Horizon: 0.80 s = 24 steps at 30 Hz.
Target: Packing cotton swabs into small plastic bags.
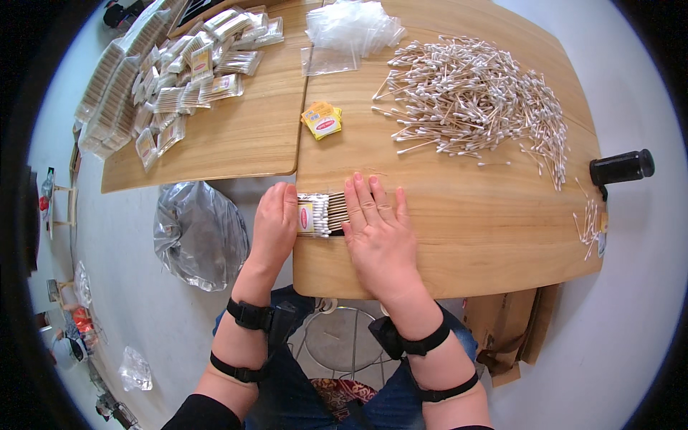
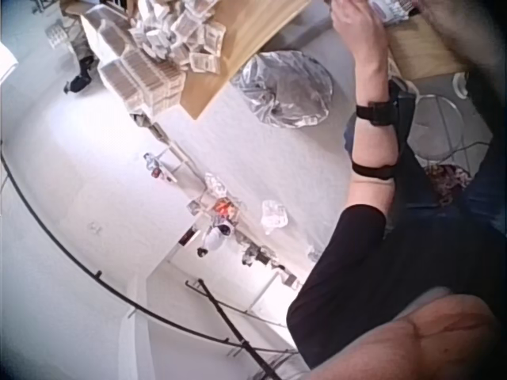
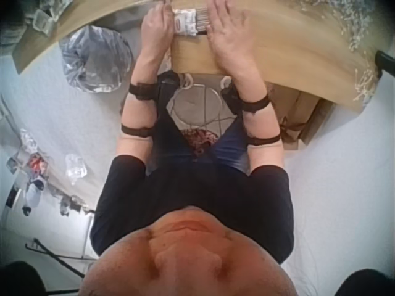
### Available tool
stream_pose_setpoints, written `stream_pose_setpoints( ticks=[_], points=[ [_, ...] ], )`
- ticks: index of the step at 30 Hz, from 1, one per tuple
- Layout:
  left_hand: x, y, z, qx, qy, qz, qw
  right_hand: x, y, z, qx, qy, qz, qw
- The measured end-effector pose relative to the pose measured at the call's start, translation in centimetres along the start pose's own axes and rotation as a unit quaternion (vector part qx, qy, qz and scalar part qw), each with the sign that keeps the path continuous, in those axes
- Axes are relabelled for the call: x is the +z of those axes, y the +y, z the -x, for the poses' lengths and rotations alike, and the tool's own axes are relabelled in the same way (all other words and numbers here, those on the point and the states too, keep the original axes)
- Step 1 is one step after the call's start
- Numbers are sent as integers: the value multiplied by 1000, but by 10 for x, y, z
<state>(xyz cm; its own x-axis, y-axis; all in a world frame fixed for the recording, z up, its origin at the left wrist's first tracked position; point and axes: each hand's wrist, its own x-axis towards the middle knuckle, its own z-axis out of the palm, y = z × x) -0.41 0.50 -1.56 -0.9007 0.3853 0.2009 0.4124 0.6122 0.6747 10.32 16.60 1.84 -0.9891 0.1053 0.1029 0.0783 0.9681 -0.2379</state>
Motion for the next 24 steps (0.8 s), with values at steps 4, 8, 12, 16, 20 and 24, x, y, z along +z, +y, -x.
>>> stream_pose_setpoints(
  ticks=[4, 8, 12, 16, 20, 24],
  points=[
    [1, 4, -1, 4, 8, -1, 1000, 8, -15, 6, 33, 14, 12, 999],
    [1, 4, 0, 5, 9, 6, 1000, 6, -23, 7, 43, 11, -12, 999],
    [-7, 3, 0, -17, -10, 6, 1000, 2, -20, 9, 21, -3, -41, 999],
    [-19, -8, -4, -103, 5, 172, 980, -6, 1, 11, 12, 5, -51, 999],
    [-25, -21, -4, -185, -28, 194, 963, -15, 7, 11, 26, -40, -24, 999],
    [-19, -17, -4, -229, -51, 226, 946, -11, 4, 10, 15, -54, -6, 998]
  ],
)
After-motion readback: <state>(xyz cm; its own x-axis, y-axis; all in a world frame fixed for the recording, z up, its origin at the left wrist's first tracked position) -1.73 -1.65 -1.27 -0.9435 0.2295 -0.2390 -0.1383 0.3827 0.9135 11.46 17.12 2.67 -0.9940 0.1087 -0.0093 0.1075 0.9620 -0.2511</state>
